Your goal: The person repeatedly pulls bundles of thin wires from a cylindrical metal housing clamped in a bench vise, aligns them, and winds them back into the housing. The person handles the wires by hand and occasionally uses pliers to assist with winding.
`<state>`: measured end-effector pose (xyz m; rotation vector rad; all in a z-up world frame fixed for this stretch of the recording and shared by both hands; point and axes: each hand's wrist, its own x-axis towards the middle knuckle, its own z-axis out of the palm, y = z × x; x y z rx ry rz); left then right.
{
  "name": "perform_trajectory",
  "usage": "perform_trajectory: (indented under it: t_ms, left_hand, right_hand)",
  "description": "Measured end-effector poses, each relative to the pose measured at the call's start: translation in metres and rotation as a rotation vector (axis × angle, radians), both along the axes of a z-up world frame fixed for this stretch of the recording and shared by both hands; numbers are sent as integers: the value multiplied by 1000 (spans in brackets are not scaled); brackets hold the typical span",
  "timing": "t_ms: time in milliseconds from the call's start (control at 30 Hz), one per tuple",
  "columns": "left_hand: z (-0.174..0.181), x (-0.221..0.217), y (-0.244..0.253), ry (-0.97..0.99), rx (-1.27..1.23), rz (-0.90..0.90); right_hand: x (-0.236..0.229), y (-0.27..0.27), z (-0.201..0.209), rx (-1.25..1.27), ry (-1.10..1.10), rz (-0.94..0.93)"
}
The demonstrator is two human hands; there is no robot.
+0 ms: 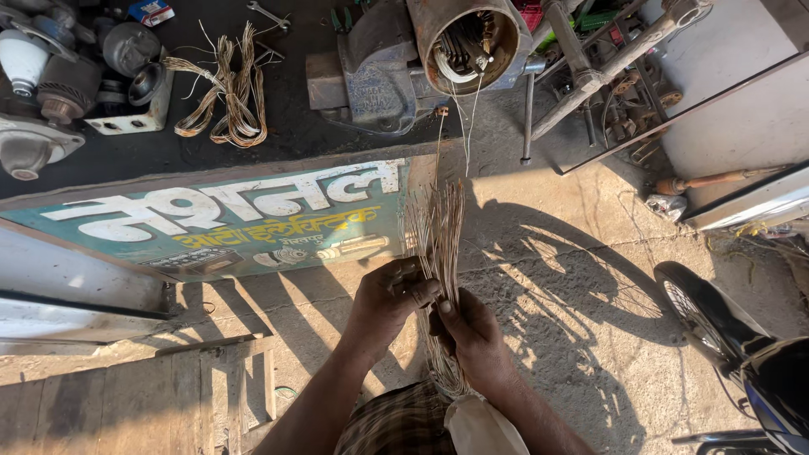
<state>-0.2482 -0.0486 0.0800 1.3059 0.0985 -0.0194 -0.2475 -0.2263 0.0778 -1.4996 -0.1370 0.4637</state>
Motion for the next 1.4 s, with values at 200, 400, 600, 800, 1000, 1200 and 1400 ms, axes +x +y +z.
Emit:
perform_trajectory:
  t_ms: [200, 400, 600, 800, 1000, 1200, 1400]
  left_hand:
    - [4, 12, -1, 11, -63, 14]
    - [-3, 16, 1, 7, -79, 31]
    - [2, 24, 6, -27, -78, 15]
    - [5, 27, 14, -39, -79, 30]
    - [9, 30, 20, -58, -17, 32]
    - [13, 30, 24, -65, -28, 70]
    - [12, 30, 32, -62, -63, 105]
  right_hand:
    - [-7, 3, 3, 103, 12, -38]
    - [-2, 1, -6, 98, -7, -77]
    - [12, 3, -5, 73, -26, -47]
    - [23, 8, 1, 74, -41, -75]
    - [31, 12, 3, 67, -83, -22]
    - [38, 15, 2, 79, -79, -1]
    - [45, 21, -3, 135, -74, -9]
